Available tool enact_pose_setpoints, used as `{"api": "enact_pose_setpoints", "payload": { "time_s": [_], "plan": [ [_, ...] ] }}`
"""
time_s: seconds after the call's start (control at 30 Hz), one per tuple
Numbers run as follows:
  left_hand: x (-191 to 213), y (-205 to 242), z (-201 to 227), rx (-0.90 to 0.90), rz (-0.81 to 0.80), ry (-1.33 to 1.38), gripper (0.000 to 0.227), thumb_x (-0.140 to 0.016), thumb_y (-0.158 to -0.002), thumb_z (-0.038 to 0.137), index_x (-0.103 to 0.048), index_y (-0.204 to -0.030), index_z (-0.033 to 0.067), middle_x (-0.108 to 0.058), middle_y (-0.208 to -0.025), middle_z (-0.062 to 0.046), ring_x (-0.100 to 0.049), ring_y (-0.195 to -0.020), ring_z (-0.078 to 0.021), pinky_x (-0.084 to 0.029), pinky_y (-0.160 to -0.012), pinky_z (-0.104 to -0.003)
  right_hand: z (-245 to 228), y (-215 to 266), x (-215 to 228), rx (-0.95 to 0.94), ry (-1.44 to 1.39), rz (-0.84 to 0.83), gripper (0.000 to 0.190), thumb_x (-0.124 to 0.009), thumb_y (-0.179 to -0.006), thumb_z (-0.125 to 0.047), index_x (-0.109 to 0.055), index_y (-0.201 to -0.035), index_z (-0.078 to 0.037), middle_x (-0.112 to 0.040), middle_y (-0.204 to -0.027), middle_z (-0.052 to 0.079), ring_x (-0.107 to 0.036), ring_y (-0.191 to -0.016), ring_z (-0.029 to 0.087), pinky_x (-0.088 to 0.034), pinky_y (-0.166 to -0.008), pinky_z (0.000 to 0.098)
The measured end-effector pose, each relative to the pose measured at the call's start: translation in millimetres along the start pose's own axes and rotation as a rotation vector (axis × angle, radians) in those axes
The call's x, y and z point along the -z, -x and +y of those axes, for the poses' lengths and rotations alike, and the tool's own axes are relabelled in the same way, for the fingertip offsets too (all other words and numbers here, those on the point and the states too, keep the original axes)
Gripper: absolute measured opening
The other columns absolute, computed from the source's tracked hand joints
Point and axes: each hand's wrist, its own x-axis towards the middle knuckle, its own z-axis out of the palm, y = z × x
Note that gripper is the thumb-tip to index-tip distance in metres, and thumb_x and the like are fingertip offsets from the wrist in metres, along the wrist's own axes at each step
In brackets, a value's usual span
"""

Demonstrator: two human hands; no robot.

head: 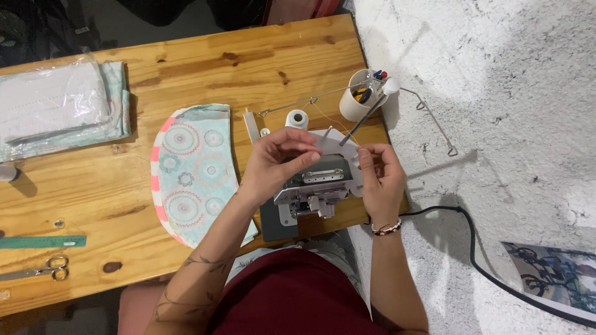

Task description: The person is threading a serger (overlock sewing machine) by guiding thread through various tension disks and loopers using their hands and tweezers.

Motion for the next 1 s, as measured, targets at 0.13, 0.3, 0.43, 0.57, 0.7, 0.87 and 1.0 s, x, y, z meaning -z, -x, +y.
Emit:
{"api": "enact_pose_setpoints", "payload": {
  "time_s": [0.13,0.3,0.43,0.57,0.7,0.87,1.0],
  "plan": [
    [-3.4,6.3,10.2,-0.08,-0.021,-0.019,0.029,-0.085,-0.079,0.002,-0.072,-0.105,0.0035,-0.078,-0.088,-0.01,-0.07,-0.087,-0.0118,-0.056,-0.091,-0.031,-6.4,-0.2,-0.6,0.061,0.082,0.037,0.015,-0.064,-0.105,-0.018,-0.067,-0.1,-0.004,-0.069,-0.088,0.014,-0.064,-0.073,0.023,-0.051,-0.065,0.0332],
    [-11.3,10.3,20.8,-0.204,-0.085,0.024,0.024,-0.08,-0.084,0.0,-0.07,-0.106,0.0032,-0.077,-0.091,-0.01,-0.071,-0.093,-0.0161,-0.056,-0.094,-0.037,-31.4,3.0,0.6,0.135,0.075,0.049,0.014,-0.069,-0.102,-0.018,-0.071,-0.096,-0.006,-0.069,-0.082,0.01,-0.062,-0.071,0.019,-0.051,-0.065,0.0303],
    [-25.4,12.2,34.0,-0.248,-0.15,0.061,0.021,-0.075,-0.088,-0.002,-0.069,-0.107,0.0023,-0.076,-0.092,-0.013,-0.073,-0.094,-0.022,-0.057,-0.094,-0.042,-49.4,6.3,7.6,0.147,-0.006,0.025,0.012,-0.066,-0.102,-0.012,-0.07,-0.096,-0.003,-0.072,-0.084,0.012,-0.065,-0.076,0.017,-0.054,-0.07,0.0316],
    [-37.7,9.3,39.2,-0.273,-0.248,0.106,0.02,-0.073,-0.09,-0.001,-0.068,-0.109,0.0044,-0.074,-0.087,-0.008,-0.07,-0.085,-0.0164,-0.057,-0.085,-0.036,-54.3,8.3,13.8,0.145,-0.104,0.006,0.012,-0.067,-0.1,-0.011,-0.068,-0.096,0.0,-0.072,-0.085,0.013,-0.063,-0.077,0.015,-0.054,-0.072,0.0311],
    [-39.3,0.5,49.7,-0.363,-0.28,-0.15,0.017,-0.072,-0.092,0.003,-0.069,-0.107,0.0108,-0.067,-0.072,-0.004,-0.062,-0.066,-0.013,-0.052,-0.066,-0.027,-44.8,9.2,23.5,0.138,-0.13,-0.008,0.013,-0.066,-0.101,-0.009,-0.07,-0.095,0.001,-0.07,-0.082,0.013,-0.059,-0.076,0.014,-0.053,-0.071,0.0311],
    [-40.3,-0.7,54.8,-0.405,-0.353,-0.238,0.018,-0.071,-0.093,0.002,-0.069,-0.106,0.0133,-0.071,-0.08,-0.004,-0.059,-0.06,-0.0151,-0.051,-0.061,-0.029,-44.6,13.0,29.1,0.11,-0.138,-0.023,0.011,-0.066,-0.1,-0.008,-0.07,-0.097,0.001,-0.069,-0.079,0.012,-0.059,-0.076,0.014,-0.052,-0.071,0.0305],
    [-40.9,-1.6,52.7,-0.423,-0.38,-0.228,0.019,-0.071,-0.093,0.003,-0.07,-0.107,0.015,-0.073,-0.085,-0.003,-0.059,-0.057,-0.0138,-0.05,-0.056,-0.028,-39.1,15.2,31.3,0.093,-0.181,-0.049,0.011,-0.065,-0.099,-0.007,-0.07,-0.096,0.002,-0.068,-0.077,0.012,-0.06,-0.075,0.015,-0.051,-0.071,0.0302]
  ]
}}
